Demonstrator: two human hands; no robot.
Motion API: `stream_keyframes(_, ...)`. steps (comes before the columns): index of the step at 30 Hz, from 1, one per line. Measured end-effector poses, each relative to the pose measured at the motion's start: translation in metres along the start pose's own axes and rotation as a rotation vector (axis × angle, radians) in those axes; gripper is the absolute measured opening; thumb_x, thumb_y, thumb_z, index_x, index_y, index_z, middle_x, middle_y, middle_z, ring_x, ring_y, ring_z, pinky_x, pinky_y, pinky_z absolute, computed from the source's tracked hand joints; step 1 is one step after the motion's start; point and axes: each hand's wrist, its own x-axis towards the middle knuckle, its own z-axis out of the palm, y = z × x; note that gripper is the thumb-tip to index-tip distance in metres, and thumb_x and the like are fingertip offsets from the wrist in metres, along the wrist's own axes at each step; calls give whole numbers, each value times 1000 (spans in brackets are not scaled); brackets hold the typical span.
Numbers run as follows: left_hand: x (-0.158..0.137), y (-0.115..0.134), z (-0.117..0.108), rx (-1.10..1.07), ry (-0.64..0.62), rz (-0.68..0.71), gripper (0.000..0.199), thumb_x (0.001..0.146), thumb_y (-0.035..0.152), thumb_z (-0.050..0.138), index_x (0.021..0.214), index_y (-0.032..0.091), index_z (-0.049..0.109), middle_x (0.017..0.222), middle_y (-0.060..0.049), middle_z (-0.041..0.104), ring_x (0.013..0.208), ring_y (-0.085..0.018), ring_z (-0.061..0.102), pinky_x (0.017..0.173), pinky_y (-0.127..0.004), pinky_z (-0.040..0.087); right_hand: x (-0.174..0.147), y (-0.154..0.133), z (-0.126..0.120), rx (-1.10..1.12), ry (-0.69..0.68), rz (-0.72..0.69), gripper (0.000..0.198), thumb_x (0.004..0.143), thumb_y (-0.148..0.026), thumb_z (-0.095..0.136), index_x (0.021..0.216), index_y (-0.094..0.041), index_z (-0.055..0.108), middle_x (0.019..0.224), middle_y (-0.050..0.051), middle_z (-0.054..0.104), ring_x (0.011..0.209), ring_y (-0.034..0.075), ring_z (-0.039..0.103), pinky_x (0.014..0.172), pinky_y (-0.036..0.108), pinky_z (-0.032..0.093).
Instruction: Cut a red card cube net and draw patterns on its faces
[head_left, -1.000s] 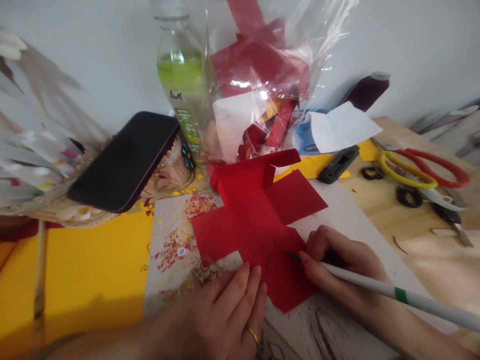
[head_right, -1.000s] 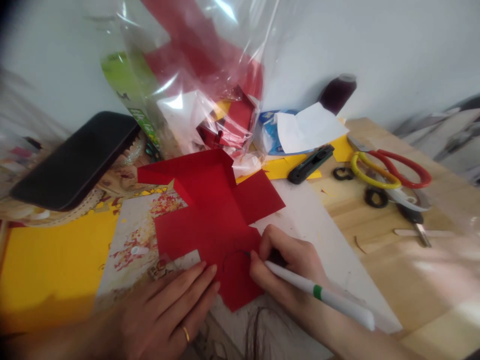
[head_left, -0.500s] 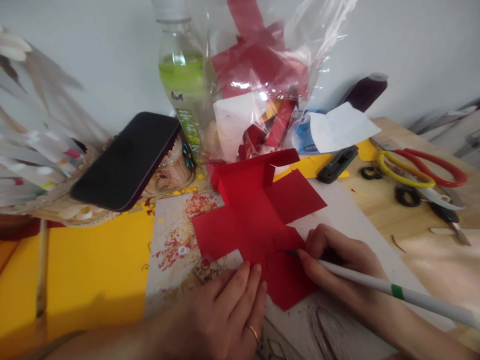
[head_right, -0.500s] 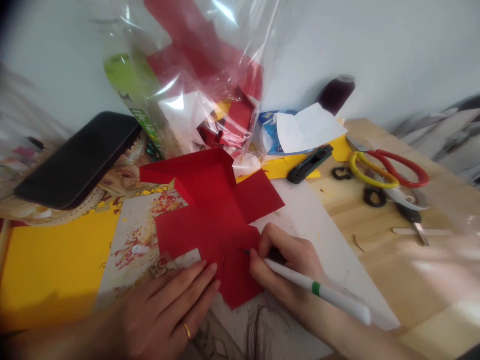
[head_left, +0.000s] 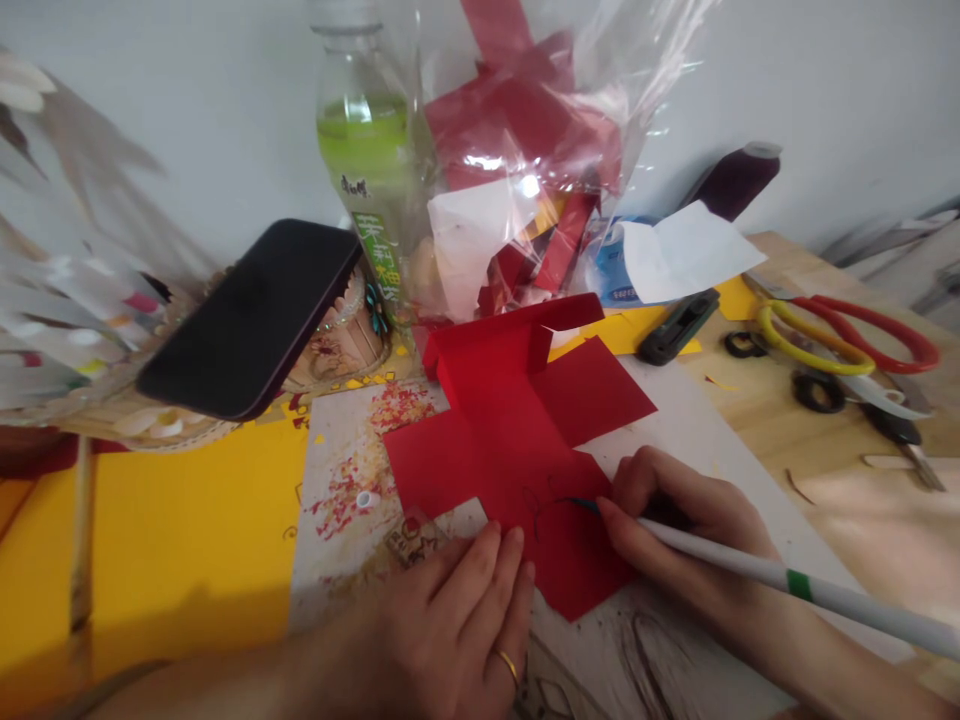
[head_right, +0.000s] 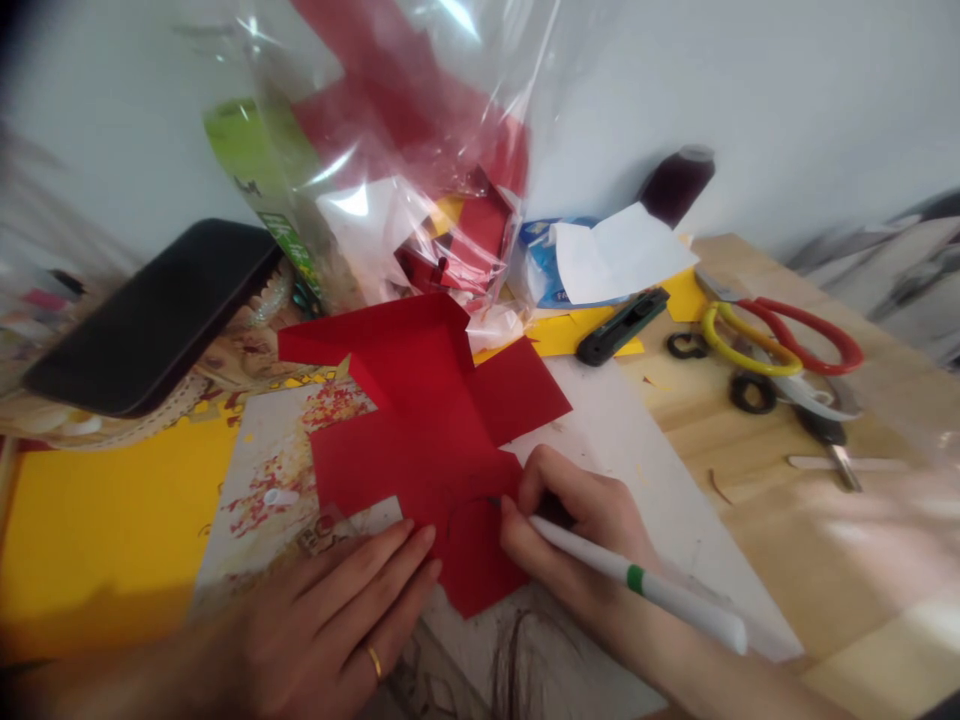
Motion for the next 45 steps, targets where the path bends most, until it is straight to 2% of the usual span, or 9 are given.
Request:
stream_keyframes(3,-1,-4,2,13,42,50,34,93,7,35,97,7,69,97,-11,75,91,-21,69,73,-28,50,0,-2,2,0,14,32,27,86,-25,52,63,-25,38,51,-7,39,46,11,35,44,25,28)
stream_keyframes(8,-1,-3,3,2,41,26,35,93,6,34,98,6,69,98,-12,74,91,-21,69,72,-29,50,-1,0,-1,0,-3,23,27,87,-24,49,63,-25,35,52,-7,38,46,11,34,44,26,27)
stream_keyframes(12,0,-1,2,10,-14,13,32,92,7,37,100,6,69,100,-12,74,95,-22,69,74,-29,51,-1,1,-1,8,-11,-1,27,87,-25,50,64,-25,36,52,-7,40,45,11,36,43,25,28)
stream_keyframes(15,1,-2,2,14,34,52,33,92,7,36,97,7,69,97,-11,75,90,-21,71,70,-29,51,-1,-2,0,13,23,34,27,86,-26,50,63,-24,37,51,-7,38,45,11,34,43,25,27)
stream_keyframes(22,3,1,-1,-16,-25,-61,31,94,8,37,98,8,68,102,-9,74,96,-21,69,78,-30,51,-1,-1,-3,-4,-26,10,27,86,-23,50,63,-25,35,53,-7,39,46,11,35,42,24,27)
stream_keyframes(27,1,0,0,1,40,18,36,93,6,33,98,7,69,98,-10,75,91,-21,70,71,-29,50,-1,-2,-1,18,12,21,26,85,-23,49,63,-25,36,52,-7,38,45,11,34,43,25,25)
stream_keyframes(32,2,0,-3,-19,-57,-45,32,94,8,37,101,8,68,104,-10,74,97,-21,69,77,-29,52,-1,-6,0,12,19,53,26,82,-22,49,62,-24,33,51,-7,37,46,11,32,43,26,23)
stream_keyframes(38,5,-4,-5,-9,-30,33,39,94,5,30,98,7,68,100,-10,75,92,-20,71,71,-28,54,-1,-2,-2,21,-10,19,26,84,-24,50,62,-24,36,52,-6,40,45,11,35,42,25,25)
stream_keyframes(45,2,-2,-9,-37,-81,-7,36,96,8,32,103,7,68,106,-11,73,99,-22,69,80,-30,52,-1,-7,0,29,18,69,26,80,-23,49,61,-25,32,52,-7,36,47,11,31,44,26,21)
